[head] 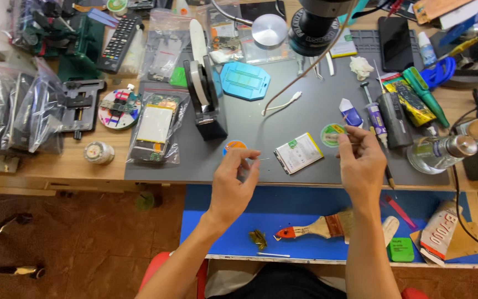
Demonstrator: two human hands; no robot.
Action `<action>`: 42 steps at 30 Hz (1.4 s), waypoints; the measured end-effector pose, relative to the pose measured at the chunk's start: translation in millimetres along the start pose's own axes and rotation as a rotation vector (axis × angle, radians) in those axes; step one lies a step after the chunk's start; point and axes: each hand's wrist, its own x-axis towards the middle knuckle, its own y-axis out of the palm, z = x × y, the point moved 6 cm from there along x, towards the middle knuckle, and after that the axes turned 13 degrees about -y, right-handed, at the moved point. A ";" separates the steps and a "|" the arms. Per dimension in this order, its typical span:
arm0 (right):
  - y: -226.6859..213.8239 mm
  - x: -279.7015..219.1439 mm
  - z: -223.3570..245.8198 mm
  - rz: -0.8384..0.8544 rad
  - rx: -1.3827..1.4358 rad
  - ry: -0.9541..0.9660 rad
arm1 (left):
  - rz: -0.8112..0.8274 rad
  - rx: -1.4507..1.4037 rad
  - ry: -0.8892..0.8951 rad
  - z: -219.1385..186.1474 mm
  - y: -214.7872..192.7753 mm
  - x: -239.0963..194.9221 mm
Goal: The person solders a small electronic component onto a battery pack using a soldering iron and solder wire. They then apply a small amount of flux to the soldered joint with a brush.
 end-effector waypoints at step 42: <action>17.5 -7.3 -6.5 0.074 -0.074 0.033 | -0.308 0.508 0.519 17.5 9.1 12.0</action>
